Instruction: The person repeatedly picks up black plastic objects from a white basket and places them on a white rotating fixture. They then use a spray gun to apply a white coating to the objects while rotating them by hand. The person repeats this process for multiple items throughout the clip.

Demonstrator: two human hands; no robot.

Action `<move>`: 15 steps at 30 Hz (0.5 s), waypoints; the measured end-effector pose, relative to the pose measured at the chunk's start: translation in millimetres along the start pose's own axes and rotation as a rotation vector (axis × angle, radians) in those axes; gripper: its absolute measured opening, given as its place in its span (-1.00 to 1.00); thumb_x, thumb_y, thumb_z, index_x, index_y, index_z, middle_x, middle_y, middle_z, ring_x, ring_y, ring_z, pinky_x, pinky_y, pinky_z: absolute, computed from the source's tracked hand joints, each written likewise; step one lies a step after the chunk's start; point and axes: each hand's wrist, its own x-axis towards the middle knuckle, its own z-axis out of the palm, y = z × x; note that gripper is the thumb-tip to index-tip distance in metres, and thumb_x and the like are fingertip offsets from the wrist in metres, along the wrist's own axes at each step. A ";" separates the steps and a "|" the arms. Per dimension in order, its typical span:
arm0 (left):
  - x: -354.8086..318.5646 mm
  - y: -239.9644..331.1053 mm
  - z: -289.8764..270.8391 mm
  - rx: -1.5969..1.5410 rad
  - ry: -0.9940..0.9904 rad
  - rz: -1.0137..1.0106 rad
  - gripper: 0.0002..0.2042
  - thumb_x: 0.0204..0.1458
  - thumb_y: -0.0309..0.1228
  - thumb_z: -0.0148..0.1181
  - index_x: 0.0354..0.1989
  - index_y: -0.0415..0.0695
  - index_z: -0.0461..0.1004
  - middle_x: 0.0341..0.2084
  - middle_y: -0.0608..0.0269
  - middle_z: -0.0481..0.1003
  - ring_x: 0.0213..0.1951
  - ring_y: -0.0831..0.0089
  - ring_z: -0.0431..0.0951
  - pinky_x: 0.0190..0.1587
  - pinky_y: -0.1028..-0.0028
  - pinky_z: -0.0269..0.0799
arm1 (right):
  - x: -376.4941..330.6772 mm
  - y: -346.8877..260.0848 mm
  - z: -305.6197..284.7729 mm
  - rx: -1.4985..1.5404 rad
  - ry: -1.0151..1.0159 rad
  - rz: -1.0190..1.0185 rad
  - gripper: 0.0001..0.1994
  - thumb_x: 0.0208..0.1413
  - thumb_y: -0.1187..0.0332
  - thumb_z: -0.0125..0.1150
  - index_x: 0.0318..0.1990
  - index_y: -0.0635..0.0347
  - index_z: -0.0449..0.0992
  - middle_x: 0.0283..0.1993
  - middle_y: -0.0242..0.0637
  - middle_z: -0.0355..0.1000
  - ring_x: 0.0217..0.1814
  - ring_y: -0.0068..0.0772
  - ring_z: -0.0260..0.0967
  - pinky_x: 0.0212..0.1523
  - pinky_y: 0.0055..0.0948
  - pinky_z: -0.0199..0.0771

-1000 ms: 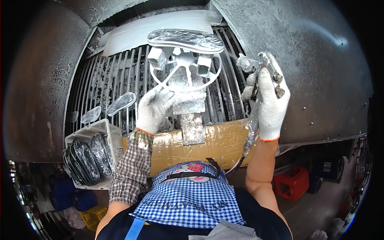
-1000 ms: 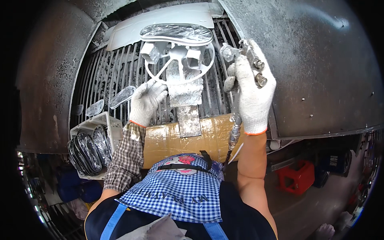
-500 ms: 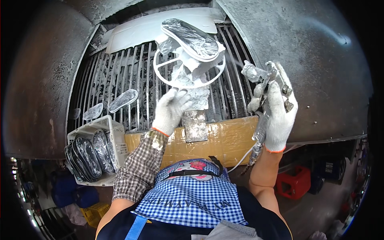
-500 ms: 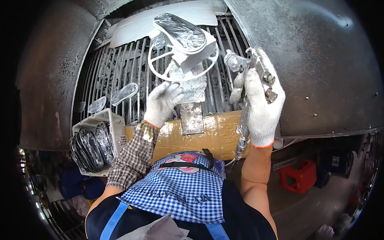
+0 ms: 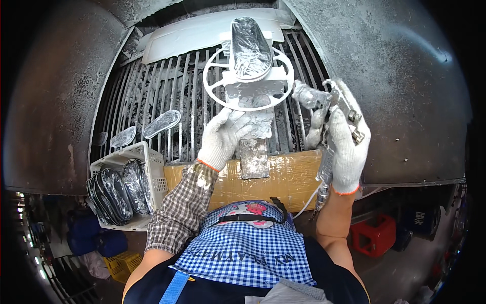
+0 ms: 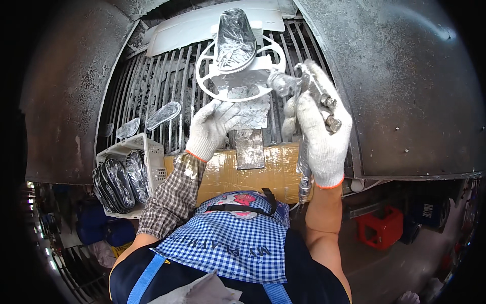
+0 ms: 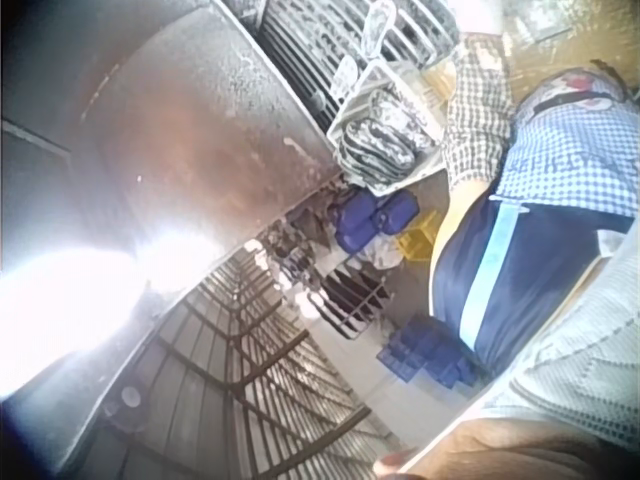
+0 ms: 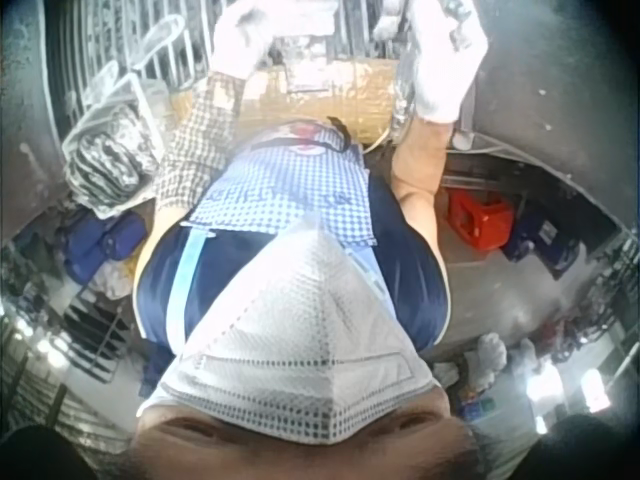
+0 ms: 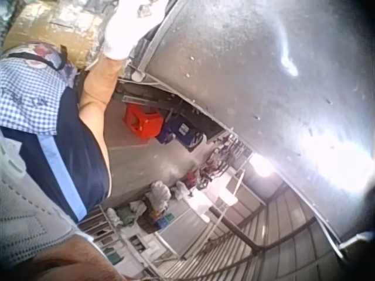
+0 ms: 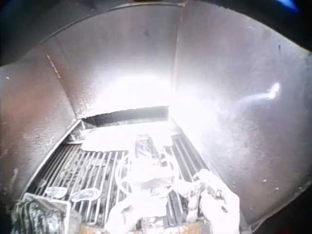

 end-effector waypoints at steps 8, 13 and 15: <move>-6.2 22.3 6.3 0.062 -0.015 0.064 -0.26 0.28 -0.22 0.17 0.55 -0.35 0.10 0.45 -0.10 0.31 0.29 -0.05 0.49 0.37 -0.01 0.46 | 0.4 10.5 4.5 0.036 -0.086 0.028 -0.48 0.42 0.45 0.20 0.47 0.40 0.35 -0.06 -0.27 0.62 -0.22 -0.68 0.50 -0.18 -0.62 0.55; 2.4 34.1 -3.4 0.041 0.012 0.095 -0.28 0.29 -0.21 0.15 0.53 -0.37 0.12 0.48 -0.11 0.29 0.30 -0.11 0.48 0.33 -0.04 0.50 | 9.2 18.5 8.5 0.050 -0.087 0.031 -0.48 0.42 0.43 0.22 0.47 0.38 0.36 -0.16 -0.31 0.63 -0.30 -0.66 0.49 -0.24 -0.60 0.54; 5.2 38.7 -9.5 0.004 0.058 0.111 -0.42 0.28 -0.25 0.18 0.38 -0.36 0.27 0.43 -0.20 0.33 0.28 -0.19 0.49 0.30 -0.13 0.52 | 13.9 24.2 8.9 0.036 -0.077 0.011 -0.48 0.43 0.42 0.22 0.47 0.37 0.36 -0.22 -0.32 0.62 -0.36 -0.66 0.48 -0.30 -0.59 0.53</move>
